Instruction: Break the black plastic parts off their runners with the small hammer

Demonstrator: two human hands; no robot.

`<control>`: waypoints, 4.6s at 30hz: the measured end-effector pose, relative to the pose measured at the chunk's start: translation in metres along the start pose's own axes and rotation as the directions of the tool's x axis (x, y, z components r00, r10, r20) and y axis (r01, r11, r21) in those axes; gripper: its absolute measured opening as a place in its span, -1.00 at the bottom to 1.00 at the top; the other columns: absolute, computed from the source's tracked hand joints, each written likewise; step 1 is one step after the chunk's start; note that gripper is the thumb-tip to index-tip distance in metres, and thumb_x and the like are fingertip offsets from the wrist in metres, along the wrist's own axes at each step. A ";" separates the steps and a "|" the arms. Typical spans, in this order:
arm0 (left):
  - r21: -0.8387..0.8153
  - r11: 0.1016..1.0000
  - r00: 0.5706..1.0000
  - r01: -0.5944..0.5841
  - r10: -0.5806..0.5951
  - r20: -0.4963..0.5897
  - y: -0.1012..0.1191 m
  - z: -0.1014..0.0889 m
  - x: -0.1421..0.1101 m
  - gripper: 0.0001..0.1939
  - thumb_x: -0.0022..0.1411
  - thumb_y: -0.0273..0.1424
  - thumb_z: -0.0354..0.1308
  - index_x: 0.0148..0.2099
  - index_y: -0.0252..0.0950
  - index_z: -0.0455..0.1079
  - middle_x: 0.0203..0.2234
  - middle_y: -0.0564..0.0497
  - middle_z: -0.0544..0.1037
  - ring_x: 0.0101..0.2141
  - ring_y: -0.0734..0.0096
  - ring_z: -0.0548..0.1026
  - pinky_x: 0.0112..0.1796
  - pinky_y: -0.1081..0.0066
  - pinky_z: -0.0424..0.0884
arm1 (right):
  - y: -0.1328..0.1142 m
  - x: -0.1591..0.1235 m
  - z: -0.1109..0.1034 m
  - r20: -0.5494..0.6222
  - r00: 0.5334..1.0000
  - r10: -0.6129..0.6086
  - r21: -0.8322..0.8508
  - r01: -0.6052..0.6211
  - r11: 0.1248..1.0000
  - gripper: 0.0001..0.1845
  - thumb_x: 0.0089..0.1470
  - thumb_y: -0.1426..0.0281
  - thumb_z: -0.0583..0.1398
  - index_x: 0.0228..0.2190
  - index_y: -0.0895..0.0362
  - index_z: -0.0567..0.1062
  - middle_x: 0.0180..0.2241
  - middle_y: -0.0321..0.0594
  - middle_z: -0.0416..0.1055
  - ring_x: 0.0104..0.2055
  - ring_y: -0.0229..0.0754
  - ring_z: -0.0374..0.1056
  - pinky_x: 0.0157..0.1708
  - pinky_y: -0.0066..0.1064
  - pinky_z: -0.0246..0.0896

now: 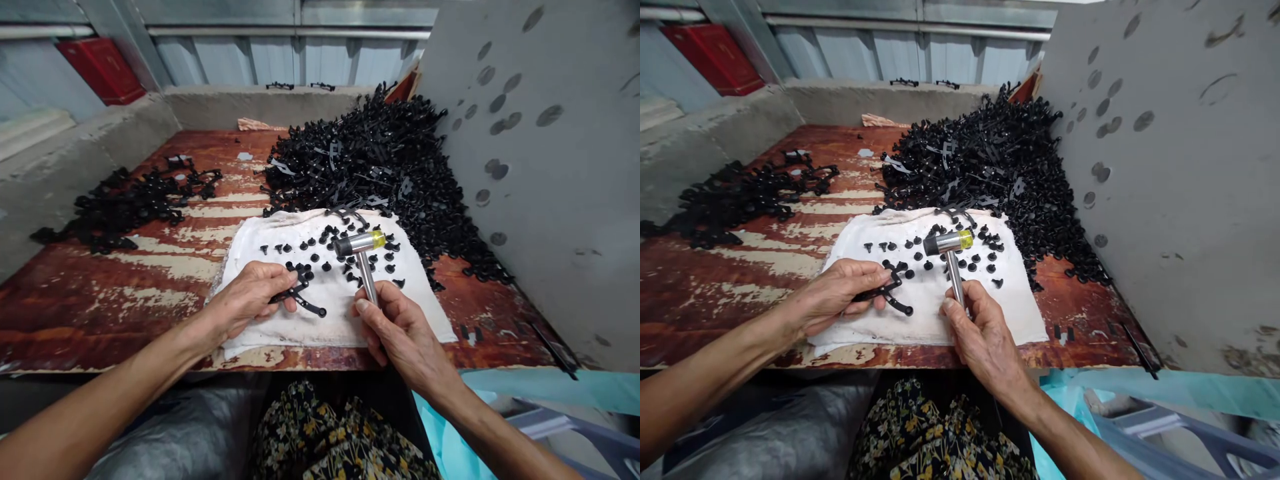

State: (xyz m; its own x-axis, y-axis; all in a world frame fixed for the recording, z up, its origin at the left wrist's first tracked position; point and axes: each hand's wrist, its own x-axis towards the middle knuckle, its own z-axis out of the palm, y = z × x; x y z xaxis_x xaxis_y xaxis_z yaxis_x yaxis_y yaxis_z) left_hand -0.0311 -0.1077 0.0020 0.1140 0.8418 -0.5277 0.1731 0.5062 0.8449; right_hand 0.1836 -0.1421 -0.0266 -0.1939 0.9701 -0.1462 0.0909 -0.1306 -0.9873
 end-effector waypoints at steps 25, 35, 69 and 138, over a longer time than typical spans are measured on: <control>0.030 0.998 0.998 0.059 -0.059 -0.017 0.005 0.002 0.003 -0.71 0.28 -0.37 0.08 -0.48 -0.38 0.27 -0.68 0.02 0.48 -0.81 0.78 0.04 -0.73 0.63 -0.15 | 0.007 0.002 -0.002 0.021 0.998 0.059 0.047 -0.060 0.997 -0.71 0.13 0.12 0.14 -0.31 0.10 0.34 -0.48 -0.39 0.26 -0.70 -0.44 0.00 -0.78 -0.53 -0.07; 0.024 0.999 1.000 0.025 -0.025 -0.016 0.003 0.002 0.002 -0.70 0.26 -0.38 0.09 -0.51 -0.38 0.29 -0.69 0.02 0.48 -0.82 0.77 0.06 -0.74 0.63 -0.13 | 0.005 0.002 -0.003 0.016 0.999 0.049 0.055 -0.050 0.997 -0.70 0.11 0.12 0.16 -0.31 0.11 0.35 -0.47 -0.37 0.27 -0.68 -0.43 0.00 -0.79 -0.55 -0.08; 0.095 0.995 1.000 -0.023 0.024 -0.006 -0.004 -0.002 0.006 -0.69 0.19 -0.24 0.17 -0.50 -0.34 0.33 -0.66 0.02 0.47 -0.79 0.73 0.07 -0.73 0.58 -0.14 | 0.006 0.003 -0.002 0.022 0.998 0.054 0.051 -0.056 0.997 -0.67 0.13 0.08 0.17 -0.32 0.10 0.35 -0.49 -0.38 0.27 -0.69 -0.43 -0.01 -0.78 -0.54 -0.09; 0.359 0.908 0.968 -0.215 0.247 -0.044 0.019 -0.034 -0.023 -0.67 0.04 -0.13 0.25 -0.47 -0.33 0.44 -0.51 -0.07 0.58 -0.50 0.40 0.49 -0.50 0.48 0.36 | -0.022 0.003 0.022 0.069 0.988 0.140 0.150 -0.150 0.977 -0.69 -0.06 0.15 0.25 -0.40 0.13 0.39 -0.57 -0.42 0.33 -0.77 -0.50 -0.06 -0.81 -0.58 -0.15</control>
State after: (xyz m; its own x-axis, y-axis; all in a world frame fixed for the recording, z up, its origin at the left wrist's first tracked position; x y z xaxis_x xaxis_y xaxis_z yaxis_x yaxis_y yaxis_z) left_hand -0.0640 -0.1113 0.0330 0.1102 0.9481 -0.2983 0.4841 0.2109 0.8492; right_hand 0.1598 -0.1411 -0.0067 -0.2461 0.9256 -0.2875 -0.0289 -0.3035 -0.9524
